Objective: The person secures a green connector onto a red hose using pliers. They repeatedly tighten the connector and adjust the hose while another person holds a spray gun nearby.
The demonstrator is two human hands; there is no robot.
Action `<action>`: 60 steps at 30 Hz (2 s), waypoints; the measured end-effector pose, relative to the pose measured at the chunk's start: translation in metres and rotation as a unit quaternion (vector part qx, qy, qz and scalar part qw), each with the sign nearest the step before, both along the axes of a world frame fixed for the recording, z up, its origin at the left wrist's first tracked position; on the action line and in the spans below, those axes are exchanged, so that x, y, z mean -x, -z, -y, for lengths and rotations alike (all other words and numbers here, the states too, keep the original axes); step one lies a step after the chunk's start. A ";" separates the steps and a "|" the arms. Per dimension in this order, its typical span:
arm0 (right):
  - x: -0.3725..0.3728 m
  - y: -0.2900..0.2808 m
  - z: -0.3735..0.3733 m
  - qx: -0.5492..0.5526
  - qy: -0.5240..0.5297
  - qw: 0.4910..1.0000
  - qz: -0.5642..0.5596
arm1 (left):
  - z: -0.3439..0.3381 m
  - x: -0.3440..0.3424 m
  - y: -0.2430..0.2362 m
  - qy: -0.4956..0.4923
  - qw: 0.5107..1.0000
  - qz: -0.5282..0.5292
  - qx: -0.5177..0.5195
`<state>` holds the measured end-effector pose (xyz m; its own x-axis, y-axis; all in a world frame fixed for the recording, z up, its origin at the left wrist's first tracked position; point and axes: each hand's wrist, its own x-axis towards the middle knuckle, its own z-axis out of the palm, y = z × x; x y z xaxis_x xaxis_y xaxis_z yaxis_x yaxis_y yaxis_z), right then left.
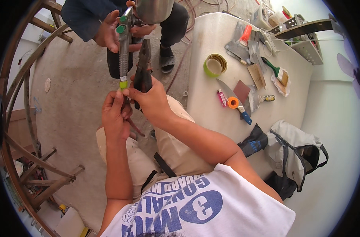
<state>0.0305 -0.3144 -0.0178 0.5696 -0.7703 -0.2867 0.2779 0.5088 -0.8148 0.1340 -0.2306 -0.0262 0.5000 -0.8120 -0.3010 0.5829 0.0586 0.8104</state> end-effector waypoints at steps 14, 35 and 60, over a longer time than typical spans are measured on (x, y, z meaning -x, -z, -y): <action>0.075 -0.008 0.012 0.148 -0.199 0.938 -0.241 | -0.013 0.003 -0.002 -0.020 1.000 0.000 0.022; 0.069 -0.060 -0.026 -0.036 -0.356 0.916 -0.179 | -0.021 -0.001 0.000 -0.028 0.998 0.045 0.040; 0.087 -0.015 0.009 0.477 -0.252 0.773 -0.333 | -0.017 0.004 -0.001 -0.057 0.996 0.060 -0.024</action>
